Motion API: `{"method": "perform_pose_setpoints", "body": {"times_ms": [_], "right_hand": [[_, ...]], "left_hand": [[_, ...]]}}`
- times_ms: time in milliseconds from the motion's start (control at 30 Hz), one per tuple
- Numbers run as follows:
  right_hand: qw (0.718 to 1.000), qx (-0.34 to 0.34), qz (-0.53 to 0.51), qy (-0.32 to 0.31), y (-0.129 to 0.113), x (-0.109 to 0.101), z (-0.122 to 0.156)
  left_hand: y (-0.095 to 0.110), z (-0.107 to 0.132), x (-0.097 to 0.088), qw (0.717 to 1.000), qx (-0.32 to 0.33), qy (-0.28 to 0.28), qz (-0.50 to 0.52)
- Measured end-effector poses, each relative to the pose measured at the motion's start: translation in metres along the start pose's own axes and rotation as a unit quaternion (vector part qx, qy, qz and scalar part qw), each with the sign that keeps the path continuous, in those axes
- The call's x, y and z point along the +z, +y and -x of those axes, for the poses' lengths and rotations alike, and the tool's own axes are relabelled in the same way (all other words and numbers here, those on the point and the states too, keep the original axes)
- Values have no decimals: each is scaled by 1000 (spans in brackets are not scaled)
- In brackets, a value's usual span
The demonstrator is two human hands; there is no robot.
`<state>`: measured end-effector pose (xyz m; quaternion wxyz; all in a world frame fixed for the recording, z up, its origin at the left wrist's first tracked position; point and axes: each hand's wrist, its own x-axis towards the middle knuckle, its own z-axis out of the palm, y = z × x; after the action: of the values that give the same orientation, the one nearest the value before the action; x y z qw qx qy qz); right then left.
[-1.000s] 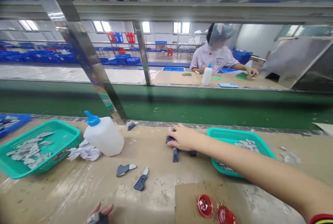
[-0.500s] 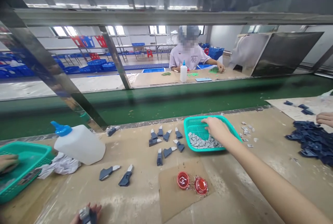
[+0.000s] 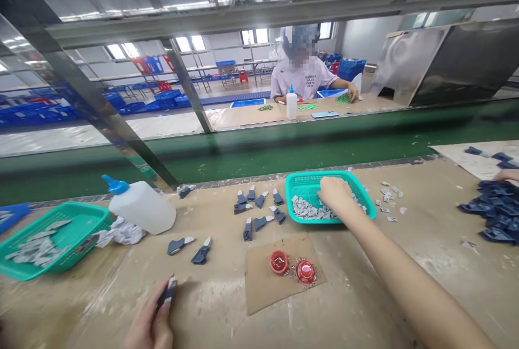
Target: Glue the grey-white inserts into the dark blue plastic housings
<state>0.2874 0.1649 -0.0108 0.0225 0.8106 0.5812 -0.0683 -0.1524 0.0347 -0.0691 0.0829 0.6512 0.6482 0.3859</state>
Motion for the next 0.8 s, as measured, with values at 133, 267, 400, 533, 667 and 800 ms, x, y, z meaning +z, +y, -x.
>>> {"method": "perform_pose_setpoints", "body": {"times_ms": [133, 267, 400, 533, 667, 800], "right_hand": [[1000, -20, 11, 20, -12, 3, 7], [998, -53, -20, 37, -3, -3, 20], [991, -79, -103, 46, 24, -10, 58], [920, -67, -378, 75, 43, 3, 123], [847, 37, -523, 85, 36, 23, 181], [779, 74, -622, 27, 14, 36, 202]], "left_hand": [[20, -5, -2, 993, 71, 37, -87], [65, -27, -2, 994, 80, 35, -71], [110, -61, 19, 991, 69, -118, -14], [134, -88, 61, 974, 34, -223, -9], [136, -98, 84, 963, 6, -267, 24], [136, -91, 70, 953, -25, -290, 82]]}}
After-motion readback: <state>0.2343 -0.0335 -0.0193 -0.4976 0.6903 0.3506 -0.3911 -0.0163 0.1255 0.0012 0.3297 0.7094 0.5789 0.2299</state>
